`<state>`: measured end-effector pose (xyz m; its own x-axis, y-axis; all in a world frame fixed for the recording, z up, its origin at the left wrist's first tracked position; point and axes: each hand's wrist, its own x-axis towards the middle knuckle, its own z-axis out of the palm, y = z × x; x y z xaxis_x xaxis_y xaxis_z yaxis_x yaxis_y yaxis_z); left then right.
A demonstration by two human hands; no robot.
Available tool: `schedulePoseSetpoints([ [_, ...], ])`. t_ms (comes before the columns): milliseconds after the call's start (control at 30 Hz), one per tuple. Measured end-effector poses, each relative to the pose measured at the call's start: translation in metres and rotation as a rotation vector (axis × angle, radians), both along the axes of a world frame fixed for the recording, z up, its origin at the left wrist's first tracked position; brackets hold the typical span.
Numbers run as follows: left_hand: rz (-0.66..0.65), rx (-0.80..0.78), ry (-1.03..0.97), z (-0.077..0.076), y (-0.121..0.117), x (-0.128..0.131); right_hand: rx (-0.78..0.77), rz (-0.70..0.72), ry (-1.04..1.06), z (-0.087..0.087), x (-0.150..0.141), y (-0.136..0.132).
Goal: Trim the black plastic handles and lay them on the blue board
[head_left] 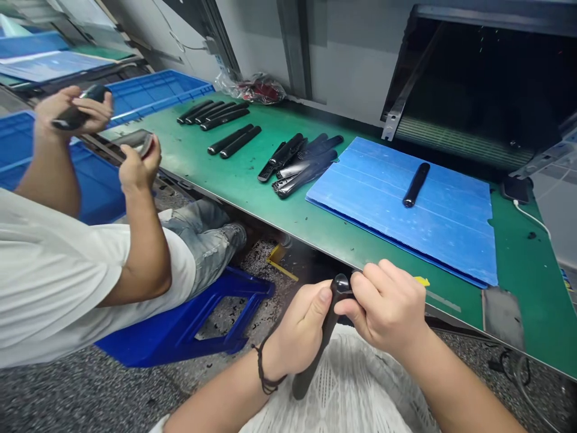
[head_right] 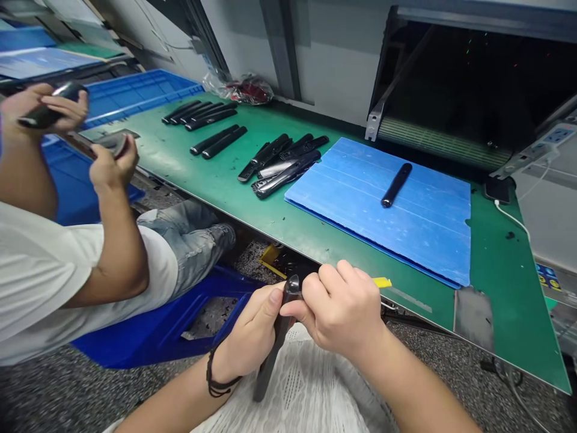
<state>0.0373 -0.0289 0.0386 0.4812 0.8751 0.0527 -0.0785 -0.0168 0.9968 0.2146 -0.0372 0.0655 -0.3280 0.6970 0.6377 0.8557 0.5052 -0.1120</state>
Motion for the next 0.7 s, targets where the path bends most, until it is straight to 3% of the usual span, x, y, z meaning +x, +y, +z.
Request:
schedulePoseSetpoints([
  [167, 0.067, -0.126, -0.050, -0.001, 0.001, 0.007, 0.033, -0.032, -0.002, -0.009, -0.005, -0.002],
  [433, 0.239, -0.217, 0.004, 0.005, 0.017, 0.010, -0.081, 0.041, -0.017, -0.023, -0.018, -0.011],
  [700, 0.272, -0.292, -0.078, -0.001, 0.029, 0.018, -0.159, 0.051, -0.012, -0.033, -0.021, -0.019],
])
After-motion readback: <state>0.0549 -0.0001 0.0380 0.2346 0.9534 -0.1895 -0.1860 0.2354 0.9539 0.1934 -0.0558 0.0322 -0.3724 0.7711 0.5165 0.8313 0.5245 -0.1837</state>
